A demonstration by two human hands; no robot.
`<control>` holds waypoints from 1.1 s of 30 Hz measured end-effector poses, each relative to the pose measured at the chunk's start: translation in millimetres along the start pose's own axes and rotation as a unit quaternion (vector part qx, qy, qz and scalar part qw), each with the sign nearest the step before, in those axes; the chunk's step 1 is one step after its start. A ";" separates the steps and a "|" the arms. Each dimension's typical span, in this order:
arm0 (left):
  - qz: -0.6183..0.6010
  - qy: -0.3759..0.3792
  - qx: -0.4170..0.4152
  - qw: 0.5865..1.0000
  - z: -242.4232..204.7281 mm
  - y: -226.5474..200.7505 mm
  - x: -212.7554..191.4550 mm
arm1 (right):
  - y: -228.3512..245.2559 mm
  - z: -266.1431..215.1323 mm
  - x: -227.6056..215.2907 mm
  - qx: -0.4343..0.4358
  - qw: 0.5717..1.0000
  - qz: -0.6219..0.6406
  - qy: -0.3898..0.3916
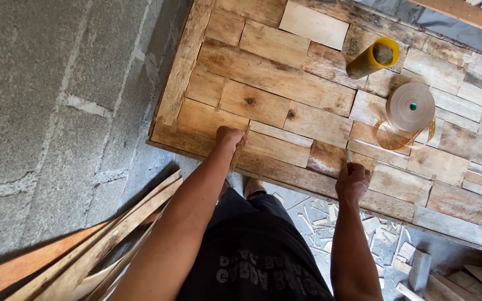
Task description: Assemble a wooden mosaic surface by applying double-sided tape to wood blocks and sticking them onto a base panel.
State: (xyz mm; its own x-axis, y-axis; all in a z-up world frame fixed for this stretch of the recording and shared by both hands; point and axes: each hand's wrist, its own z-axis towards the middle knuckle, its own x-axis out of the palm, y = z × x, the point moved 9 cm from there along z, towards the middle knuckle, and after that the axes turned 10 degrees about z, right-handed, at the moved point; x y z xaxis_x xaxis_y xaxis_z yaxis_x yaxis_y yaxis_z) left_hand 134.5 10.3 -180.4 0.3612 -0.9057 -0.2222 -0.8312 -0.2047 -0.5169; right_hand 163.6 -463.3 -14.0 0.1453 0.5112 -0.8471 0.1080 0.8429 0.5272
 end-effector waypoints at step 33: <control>-0.037 -0.020 -0.038 0.998 -74.8 -40.3 -28.1 | 293.4 -57.2 101.6 -0.235 0.935 0.178 0.197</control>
State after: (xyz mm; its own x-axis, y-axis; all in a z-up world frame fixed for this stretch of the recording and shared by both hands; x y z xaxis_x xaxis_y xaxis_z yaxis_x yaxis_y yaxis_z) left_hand 126.3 16.2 -91.5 0.4386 -0.8717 -0.2184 -0.8301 -0.2999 -0.4701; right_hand 153.7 -154.4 50.8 -0.2944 0.7176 -0.6312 -0.3364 0.5405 0.7712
